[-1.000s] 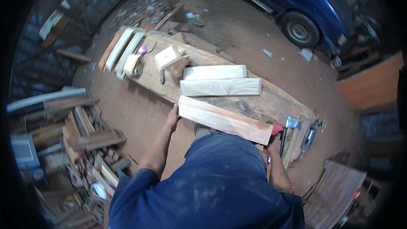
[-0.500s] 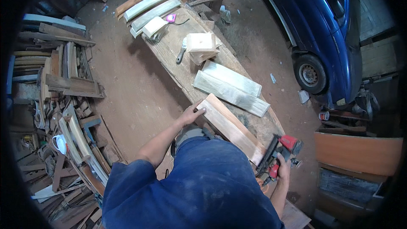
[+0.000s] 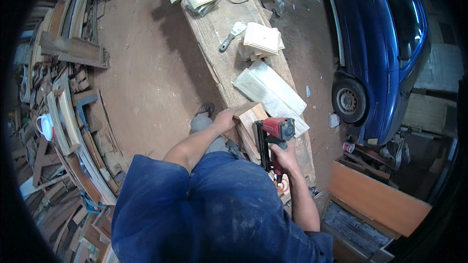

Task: The person assembles wooden frames by joining planks with a pneumatic nail gun. They pick up pieces of wood, align them, and secure them together, then inspect the joints and move the finished frames to a storage rack.

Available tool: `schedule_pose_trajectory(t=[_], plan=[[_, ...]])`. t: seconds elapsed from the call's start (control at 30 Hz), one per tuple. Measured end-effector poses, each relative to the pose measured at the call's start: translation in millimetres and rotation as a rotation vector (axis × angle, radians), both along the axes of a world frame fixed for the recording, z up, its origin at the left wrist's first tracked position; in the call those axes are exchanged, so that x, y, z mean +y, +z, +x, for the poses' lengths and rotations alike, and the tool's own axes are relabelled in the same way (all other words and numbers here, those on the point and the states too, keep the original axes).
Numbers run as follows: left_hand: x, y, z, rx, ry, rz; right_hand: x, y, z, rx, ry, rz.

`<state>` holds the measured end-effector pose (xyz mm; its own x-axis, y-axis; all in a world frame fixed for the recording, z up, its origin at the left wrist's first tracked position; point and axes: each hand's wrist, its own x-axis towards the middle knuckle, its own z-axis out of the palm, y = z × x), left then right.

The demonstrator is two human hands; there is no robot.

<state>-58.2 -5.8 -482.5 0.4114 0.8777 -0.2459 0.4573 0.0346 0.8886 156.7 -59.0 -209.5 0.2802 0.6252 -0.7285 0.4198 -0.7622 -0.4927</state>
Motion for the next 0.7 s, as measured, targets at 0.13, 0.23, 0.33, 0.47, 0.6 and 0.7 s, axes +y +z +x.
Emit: schedule_pose_trajectory(t=[0.13,0.23,0.33,0.47,0.6,0.7], plan=[[1,4,-2,-0.011,0.009,0.035,5,-18,-22,-0.024,-0.006,0.051],[7,18,-7,-0.022,0.005,0.000,13,-15,-36,-0.001,0.014,0.056],[5,12,-4,-0.020,0.010,0.042,8,-29,-33,0.000,0.060,0.107],[1,-1,-1,-0.012,0.030,0.062,7,-32,-35,-0.002,0.106,0.157],[4,7,2,0.012,0.039,-0.013,9,-30,-33,-0.012,0.098,0.079],[7,16,-1,-0.011,0.028,-0.030,8,-31,-31,-0.007,0.084,0.064]])
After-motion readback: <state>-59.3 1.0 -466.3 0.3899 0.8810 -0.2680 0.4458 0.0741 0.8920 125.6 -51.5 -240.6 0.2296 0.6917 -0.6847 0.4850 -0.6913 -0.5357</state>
